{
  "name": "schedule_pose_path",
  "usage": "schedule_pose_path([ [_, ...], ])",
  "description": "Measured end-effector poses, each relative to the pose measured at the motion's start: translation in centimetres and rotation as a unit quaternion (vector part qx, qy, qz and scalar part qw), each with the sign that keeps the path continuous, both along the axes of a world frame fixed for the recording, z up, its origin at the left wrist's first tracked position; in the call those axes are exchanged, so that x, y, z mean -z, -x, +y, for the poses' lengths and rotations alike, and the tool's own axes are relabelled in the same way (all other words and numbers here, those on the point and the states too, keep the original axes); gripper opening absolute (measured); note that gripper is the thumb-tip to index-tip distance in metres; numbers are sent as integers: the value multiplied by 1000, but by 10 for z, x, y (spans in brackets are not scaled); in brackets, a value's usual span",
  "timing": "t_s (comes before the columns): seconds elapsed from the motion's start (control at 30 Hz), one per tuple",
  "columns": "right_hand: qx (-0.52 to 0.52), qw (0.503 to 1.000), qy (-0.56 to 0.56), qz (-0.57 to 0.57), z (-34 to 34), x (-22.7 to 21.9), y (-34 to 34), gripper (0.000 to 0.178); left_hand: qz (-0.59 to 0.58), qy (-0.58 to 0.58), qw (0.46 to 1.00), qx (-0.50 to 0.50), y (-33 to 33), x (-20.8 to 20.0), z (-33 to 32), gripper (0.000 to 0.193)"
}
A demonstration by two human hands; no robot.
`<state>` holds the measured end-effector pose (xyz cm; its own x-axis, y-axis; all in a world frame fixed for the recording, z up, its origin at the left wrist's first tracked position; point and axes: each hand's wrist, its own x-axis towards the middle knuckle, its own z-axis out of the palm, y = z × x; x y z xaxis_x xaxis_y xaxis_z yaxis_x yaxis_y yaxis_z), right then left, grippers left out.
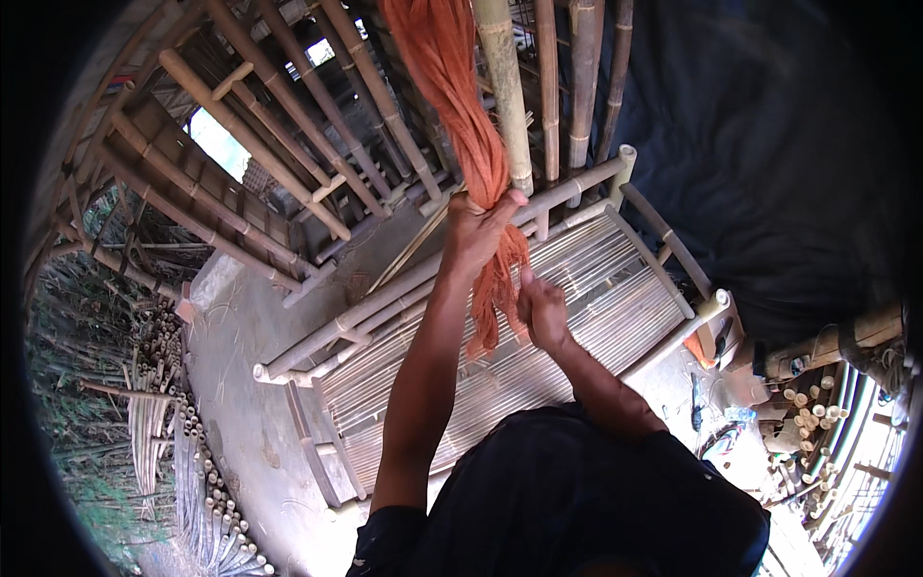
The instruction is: The person weaves thin bamboo strips into a larger bamboo frame using their hands. They repeatedly pass the strips through the frame and adjust them to maintain alignment and tension. The process is continuous and methodical, focusing on the interlacing of the strips.
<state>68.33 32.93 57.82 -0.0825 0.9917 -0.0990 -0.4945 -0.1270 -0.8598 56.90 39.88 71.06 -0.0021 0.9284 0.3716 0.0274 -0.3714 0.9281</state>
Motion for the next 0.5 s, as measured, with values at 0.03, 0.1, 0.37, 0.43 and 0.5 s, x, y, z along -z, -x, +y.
schedule_pose_path([
  [0.03,-18,986,-6,-164,-14,75,-27,37,-12,-4,1000,-15,-1,-2,3,20],
  [0.1,-56,868,-20,-493,-43,218,-85,56,-27,7,1000,-15,0,-4,9,23],
  [0.37,81,847,-29,-524,-31,163,-160,32,-39,28,999,1,26,5,3,25],
  [0.43,83,922,-69,-371,-1,25,-124,41,-36,40,998,18,17,0,-3,20],
  [0.5,62,943,-147,-291,19,-54,-85,44,-30,56,998,30,12,-4,-5,17],
])
